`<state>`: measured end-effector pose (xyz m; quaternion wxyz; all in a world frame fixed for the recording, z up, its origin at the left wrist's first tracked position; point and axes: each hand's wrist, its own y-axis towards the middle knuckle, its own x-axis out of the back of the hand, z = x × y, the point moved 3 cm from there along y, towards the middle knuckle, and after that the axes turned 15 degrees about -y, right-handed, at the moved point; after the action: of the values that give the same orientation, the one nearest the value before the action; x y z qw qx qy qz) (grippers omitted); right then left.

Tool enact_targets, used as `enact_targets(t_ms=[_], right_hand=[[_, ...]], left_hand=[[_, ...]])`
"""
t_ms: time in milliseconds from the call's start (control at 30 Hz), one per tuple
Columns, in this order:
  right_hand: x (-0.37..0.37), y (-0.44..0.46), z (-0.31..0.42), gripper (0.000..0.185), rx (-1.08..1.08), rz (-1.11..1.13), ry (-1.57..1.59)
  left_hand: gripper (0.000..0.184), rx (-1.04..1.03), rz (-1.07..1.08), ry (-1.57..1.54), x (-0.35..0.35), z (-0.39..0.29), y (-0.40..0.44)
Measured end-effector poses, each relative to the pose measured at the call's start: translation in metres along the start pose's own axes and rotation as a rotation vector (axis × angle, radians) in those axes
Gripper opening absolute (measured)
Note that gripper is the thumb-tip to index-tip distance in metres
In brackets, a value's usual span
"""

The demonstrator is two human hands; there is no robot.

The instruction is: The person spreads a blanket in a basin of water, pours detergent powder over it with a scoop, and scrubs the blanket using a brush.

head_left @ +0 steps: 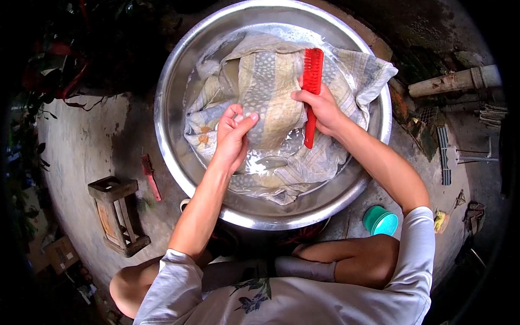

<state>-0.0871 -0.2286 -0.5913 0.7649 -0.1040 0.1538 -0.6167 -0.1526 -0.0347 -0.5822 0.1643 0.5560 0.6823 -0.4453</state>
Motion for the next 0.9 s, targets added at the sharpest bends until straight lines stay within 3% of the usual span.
enact_targets(t_ms=[67,133,200,267,300,333,400,467,567,633,733,800,867,900], right_hand=[[0.001,-0.002,0.000,0.028,-0.011,-0.031,0.039],[0.012,-0.005,-0.014,0.028,-0.238,-0.062,-0.234],[0.024,-0.004,-0.045,0.027,-0.244,-0.077,-0.251],[0.024,-0.024,-0.057,0.025,-0.487,-0.003,-0.323],[0.024,-0.032,-0.059,0.026,-0.529,0.006,-0.300],[0.029,-0.030,-0.061,0.026,-0.525,0.004,-0.303],[0.046,-0.026,-0.064,0.027,-0.352,-0.043,-0.400],[0.062,-0.013,-0.045,0.028,-0.269,-0.160,-0.497],[0.083,0.019,-0.035,0.026,-0.189,-0.235,-0.594],[0.088,0.038,-0.032,0.025,-0.257,-0.240,-0.533],[0.082,0.057,-0.033,0.020,-0.288,-0.259,-0.568],[0.081,0.072,-0.043,0.027,-0.251,-0.270,-0.664],[0.079,0.080,-0.042,0.039,-0.058,-0.347,-1.148],[0.078,0.082,-0.041,0.049,-0.115,-0.298,-1.128]], left_hand=[[0.027,0.027,-0.035,0.010,0.004,0.003,0.001],[0.023,0.053,-0.077,0.296,0.026,0.011,0.008],[0.027,0.098,-0.166,0.400,0.040,0.017,0.012],[0.033,0.069,-0.380,0.616,0.065,0.024,0.017],[0.034,-0.183,-0.367,0.848,0.096,0.034,0.021],[0.034,-0.186,-0.364,0.844,0.087,0.032,0.008],[0.029,-0.356,-0.153,1.160,0.059,0.031,-0.024],[0.024,-0.158,0.145,1.268,0.043,0.059,-0.048],[0.025,-0.243,0.295,1.383,0.019,0.092,-0.070],[0.027,-0.454,0.425,1.550,0.013,0.114,-0.072],[0.031,-0.563,0.251,1.656,0.017,0.130,-0.056],[0.031,-0.530,0.186,1.655,0.025,0.133,-0.045],[0.024,-0.359,0.206,1.600,0.033,0.134,-0.038],[0.024,-0.365,0.208,1.604,0.032,0.127,-0.038]])
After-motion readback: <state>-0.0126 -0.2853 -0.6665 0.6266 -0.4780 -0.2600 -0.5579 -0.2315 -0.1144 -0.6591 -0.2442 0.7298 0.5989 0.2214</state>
